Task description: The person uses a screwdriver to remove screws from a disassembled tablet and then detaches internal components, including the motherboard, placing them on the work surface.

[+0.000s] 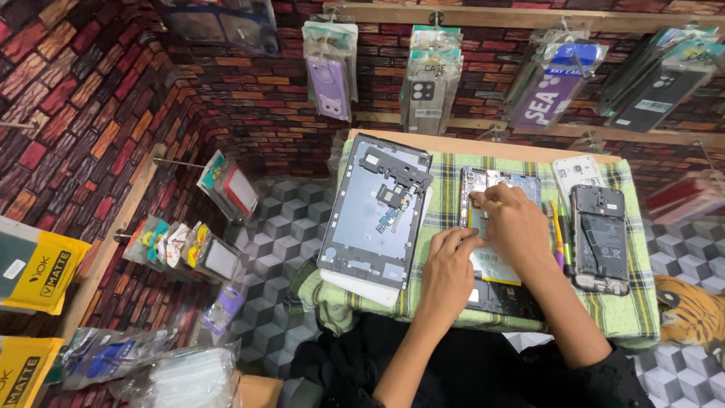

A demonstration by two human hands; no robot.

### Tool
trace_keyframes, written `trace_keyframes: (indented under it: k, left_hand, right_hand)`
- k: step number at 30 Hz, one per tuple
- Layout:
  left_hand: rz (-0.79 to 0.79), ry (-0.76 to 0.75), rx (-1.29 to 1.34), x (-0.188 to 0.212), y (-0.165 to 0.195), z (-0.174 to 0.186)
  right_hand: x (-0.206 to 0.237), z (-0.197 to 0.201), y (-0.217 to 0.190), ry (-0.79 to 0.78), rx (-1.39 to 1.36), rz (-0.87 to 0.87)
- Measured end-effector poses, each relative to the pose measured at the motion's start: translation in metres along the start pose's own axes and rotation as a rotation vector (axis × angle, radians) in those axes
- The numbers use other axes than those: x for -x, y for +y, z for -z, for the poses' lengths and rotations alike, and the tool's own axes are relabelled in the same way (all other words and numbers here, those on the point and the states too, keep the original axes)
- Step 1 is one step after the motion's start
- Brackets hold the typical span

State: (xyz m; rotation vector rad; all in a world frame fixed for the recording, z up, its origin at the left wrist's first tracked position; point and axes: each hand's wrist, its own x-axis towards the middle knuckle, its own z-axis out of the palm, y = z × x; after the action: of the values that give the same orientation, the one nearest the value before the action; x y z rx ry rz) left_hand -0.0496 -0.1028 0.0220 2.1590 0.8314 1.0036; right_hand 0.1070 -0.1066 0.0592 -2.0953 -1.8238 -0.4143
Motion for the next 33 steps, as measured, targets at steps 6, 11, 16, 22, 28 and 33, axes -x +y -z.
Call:
trace_keyframes:
  k: [6, 11, 16, 22, 28, 33]
  left_hand:
    - [-0.006, 0.004, 0.003, 0.004, -0.001, 0.000]
    - [0.014, 0.001, 0.010, 0.005, -0.002, -0.004]
    - [-0.001, 0.027, 0.014, 0.002, -0.002, -0.006]
    - [0.000, 0.028, 0.071, 0.000, -0.003, -0.002]
    - [0.020, 0.036, 0.083, -0.001, -0.003, -0.005]
    - [0.022, 0.039, 0.085, -0.001, -0.004, -0.004]
  right_hand:
    - [0.001, -0.002, -0.009, -0.061, 0.266, 0.125]
    - [-0.004, -0.013, -0.007, -0.121, 0.416, 0.193]
    - [-0.002, -0.014, -0.002, 0.004, 0.168, 0.122]
    - [-0.013, -0.005, 0.000, 0.011, -0.175, -0.181]
    - [-0.008, -0.003, -0.002, 0.064, -0.204, -0.150]
    - [-0.005, -0.004, -0.004, 0.079, -0.156, -0.116]
